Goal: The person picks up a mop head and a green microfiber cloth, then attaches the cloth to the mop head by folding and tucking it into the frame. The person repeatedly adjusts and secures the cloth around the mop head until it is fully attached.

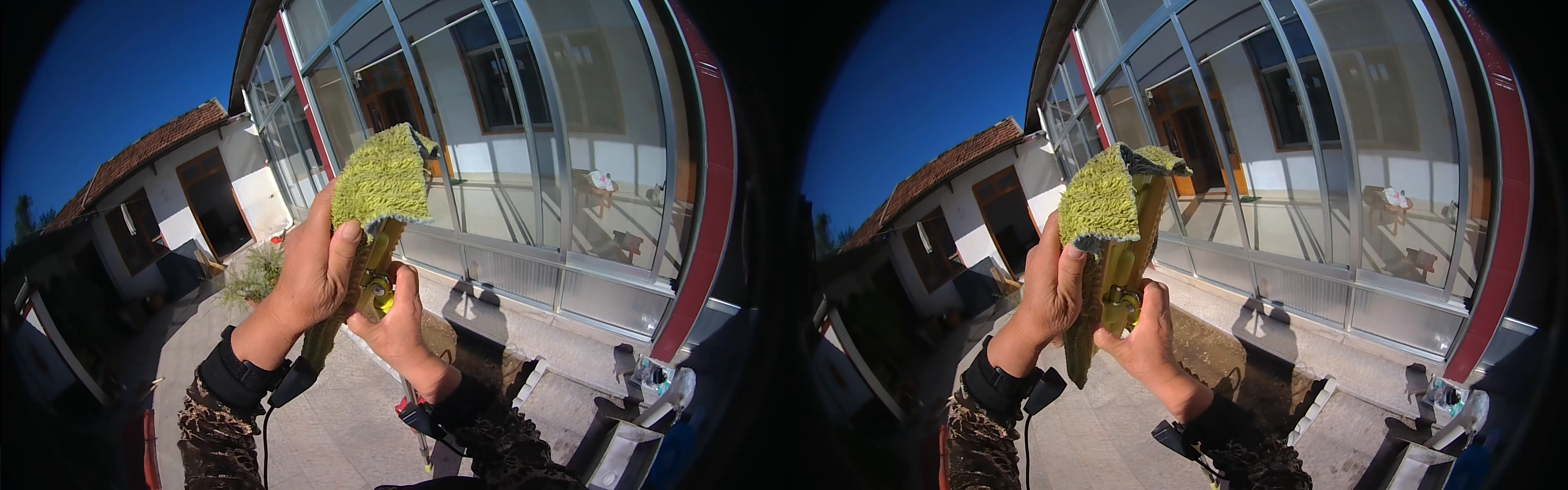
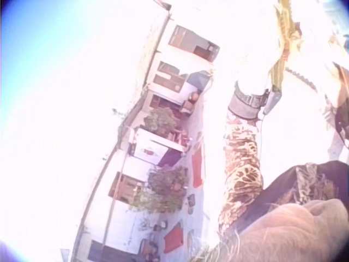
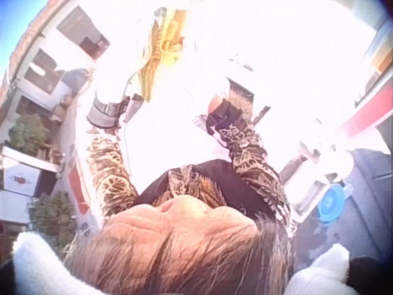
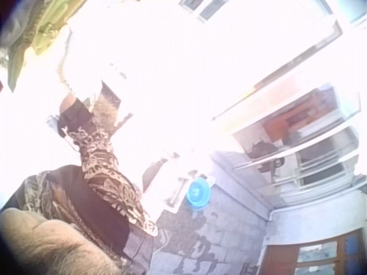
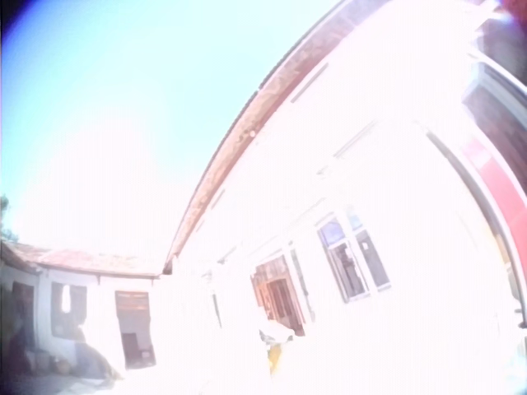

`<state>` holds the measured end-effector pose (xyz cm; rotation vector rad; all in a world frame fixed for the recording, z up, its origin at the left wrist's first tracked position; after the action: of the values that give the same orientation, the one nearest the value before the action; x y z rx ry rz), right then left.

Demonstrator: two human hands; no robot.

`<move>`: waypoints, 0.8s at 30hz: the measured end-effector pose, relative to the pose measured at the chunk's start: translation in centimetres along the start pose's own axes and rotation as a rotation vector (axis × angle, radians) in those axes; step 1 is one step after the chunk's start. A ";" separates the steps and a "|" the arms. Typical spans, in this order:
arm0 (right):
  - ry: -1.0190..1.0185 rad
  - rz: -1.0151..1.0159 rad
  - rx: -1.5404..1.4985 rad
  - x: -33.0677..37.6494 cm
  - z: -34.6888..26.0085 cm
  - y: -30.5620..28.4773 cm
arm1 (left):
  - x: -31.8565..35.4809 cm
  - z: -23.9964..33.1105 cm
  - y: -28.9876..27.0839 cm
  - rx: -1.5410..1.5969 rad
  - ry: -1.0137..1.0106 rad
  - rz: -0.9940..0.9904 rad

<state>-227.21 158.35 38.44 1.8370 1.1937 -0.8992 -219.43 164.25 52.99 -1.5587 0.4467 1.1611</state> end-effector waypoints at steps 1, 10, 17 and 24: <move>-0.020 -0.018 -0.003 0.3 -0.2 -0.2 | 0.4 0.0 0.1 -0.013 -0.014 0.009; 0.004 -0.031 -0.153 1.2 -0.2 -1.2 | 1.5 0.9 0.8 -0.047 0.085 0.078; -0.003 -0.047 -0.109 1.5 -0.1 -1.2 | 2.0 1.0 0.5 -0.055 0.115 0.065; 0.002 -0.067 -0.069 1.5 -0.3 -0.6 | 2.2 0.6 0.3 -0.113 0.130 0.077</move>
<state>-227.24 159.43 37.18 1.7525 1.2782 -0.8830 -218.94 165.28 50.99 -1.7352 0.5394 1.1645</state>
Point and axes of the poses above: each hand's wrist, its own x-axis away from the middle knuckle, its own y-axis out of the palm, z = x × y, the point moved 10 cm from there along -x, towards the middle knuckle, and after that the axes turned 2 degrees about z, right-handed, at the moved point
